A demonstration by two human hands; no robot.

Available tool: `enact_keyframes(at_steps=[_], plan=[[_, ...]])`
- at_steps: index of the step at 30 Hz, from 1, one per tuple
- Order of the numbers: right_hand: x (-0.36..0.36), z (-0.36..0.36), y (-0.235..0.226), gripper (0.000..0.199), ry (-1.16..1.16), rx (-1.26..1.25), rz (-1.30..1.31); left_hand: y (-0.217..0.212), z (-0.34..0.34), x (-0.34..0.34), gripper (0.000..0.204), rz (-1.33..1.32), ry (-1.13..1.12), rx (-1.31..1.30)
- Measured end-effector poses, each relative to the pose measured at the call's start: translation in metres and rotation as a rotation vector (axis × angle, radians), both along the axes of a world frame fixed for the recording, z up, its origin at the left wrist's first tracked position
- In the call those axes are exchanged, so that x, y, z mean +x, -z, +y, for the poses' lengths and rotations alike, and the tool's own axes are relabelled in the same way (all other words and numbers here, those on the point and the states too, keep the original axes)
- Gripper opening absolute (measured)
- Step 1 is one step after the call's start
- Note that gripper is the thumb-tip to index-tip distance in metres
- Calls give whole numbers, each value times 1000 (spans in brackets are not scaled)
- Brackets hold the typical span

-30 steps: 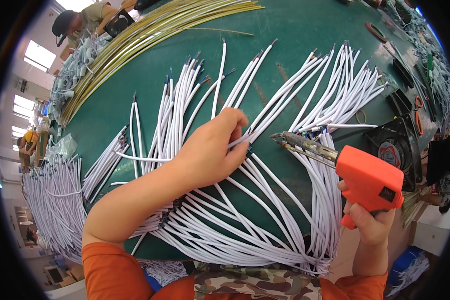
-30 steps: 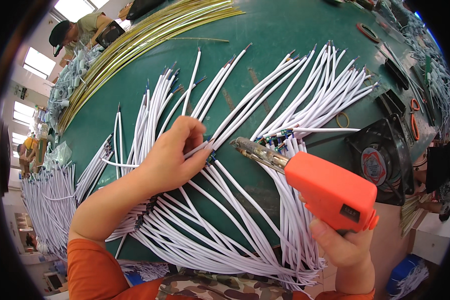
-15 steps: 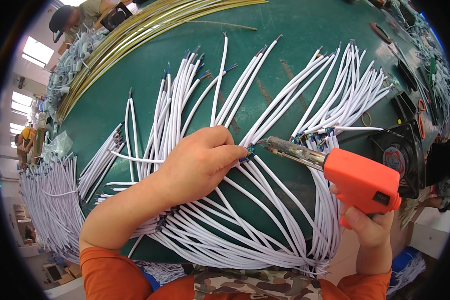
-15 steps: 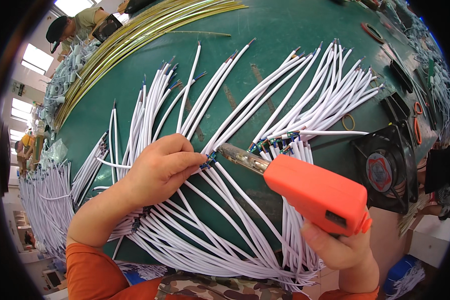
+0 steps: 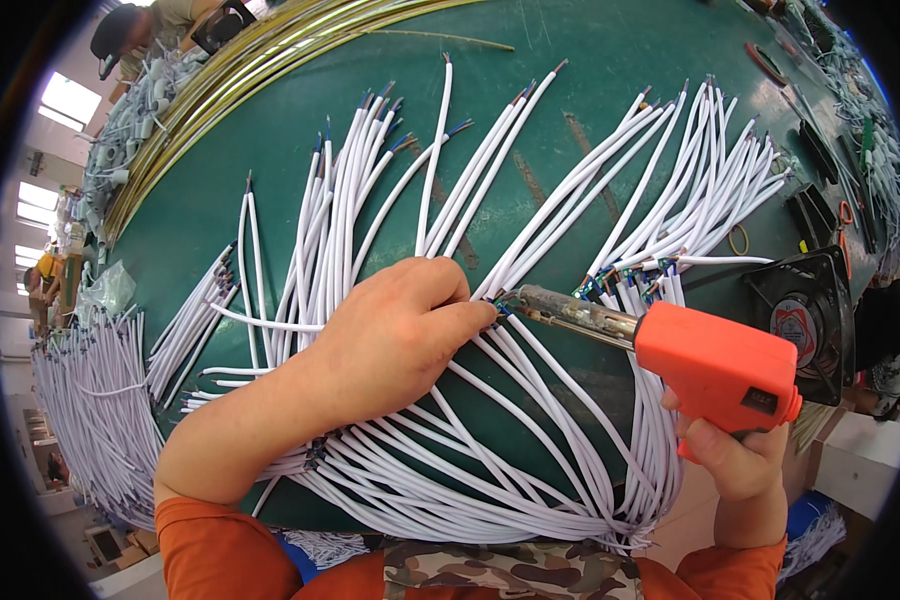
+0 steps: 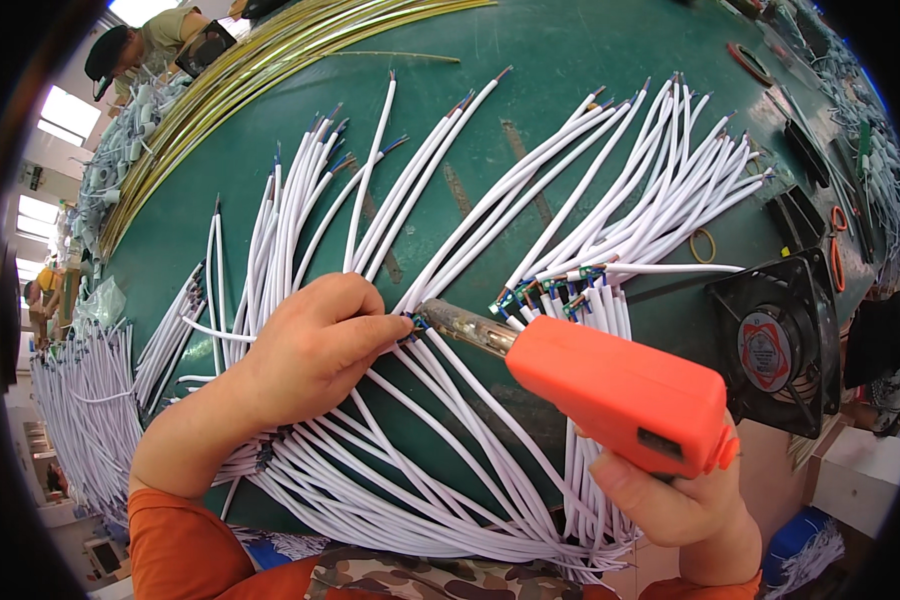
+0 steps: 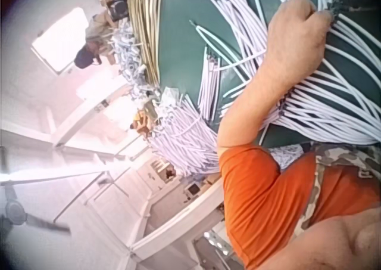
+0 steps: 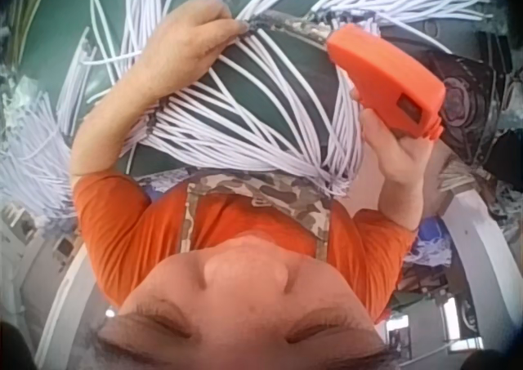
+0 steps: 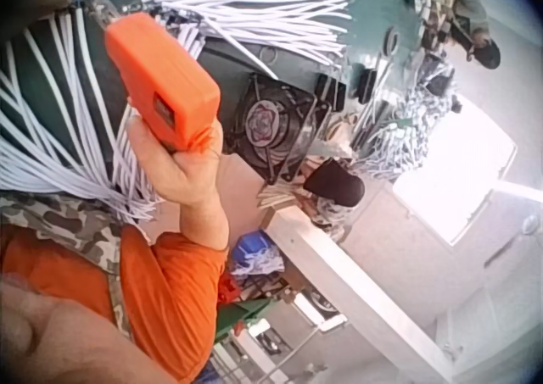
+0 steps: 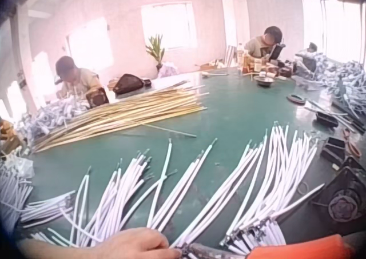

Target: The person solders wires onto small circuit boards using a soldering gun, cuts a rubber band using scissors, and continues soldering the wires.

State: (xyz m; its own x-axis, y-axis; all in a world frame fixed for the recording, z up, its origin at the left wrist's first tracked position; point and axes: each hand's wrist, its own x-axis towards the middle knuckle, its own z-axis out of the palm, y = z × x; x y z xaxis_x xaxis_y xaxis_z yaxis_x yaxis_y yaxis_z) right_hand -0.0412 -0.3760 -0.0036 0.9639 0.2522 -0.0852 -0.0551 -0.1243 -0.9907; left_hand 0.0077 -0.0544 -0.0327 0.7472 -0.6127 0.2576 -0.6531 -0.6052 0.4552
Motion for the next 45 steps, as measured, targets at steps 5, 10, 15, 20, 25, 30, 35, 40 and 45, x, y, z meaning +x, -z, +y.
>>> enact_keyframes(at_steps=[5,10,15,20,25,30,35,40,45], plan=[[1,4,-6,51,35,-17,32,1,-1,0,28,-23,2,21],[4,3,-9,34,-47,11,53,2,-2,-2,30,-42,-5,29],[5,2,-10,34,-53,1,48,0,-4,-3,31,-71,-4,56],[7,3,-8,34,-40,30,55,0,-5,-4,33,-74,0,82],[12,-2,-5,37,-175,-2,-58,-2,-6,-5,35,-70,4,119],[15,-3,0,39,-203,10,-147,-4,-8,-5,36,-71,8,142],[15,-4,-3,40,-217,17,-117,-5,-10,-4,36,-68,18,154],[18,-3,-2,36,-249,-35,-189,-9,-12,-4,36,-62,23,175],[19,-4,-1,37,-261,-102,-248,-10,-13,-4,35,-59,21,186]])
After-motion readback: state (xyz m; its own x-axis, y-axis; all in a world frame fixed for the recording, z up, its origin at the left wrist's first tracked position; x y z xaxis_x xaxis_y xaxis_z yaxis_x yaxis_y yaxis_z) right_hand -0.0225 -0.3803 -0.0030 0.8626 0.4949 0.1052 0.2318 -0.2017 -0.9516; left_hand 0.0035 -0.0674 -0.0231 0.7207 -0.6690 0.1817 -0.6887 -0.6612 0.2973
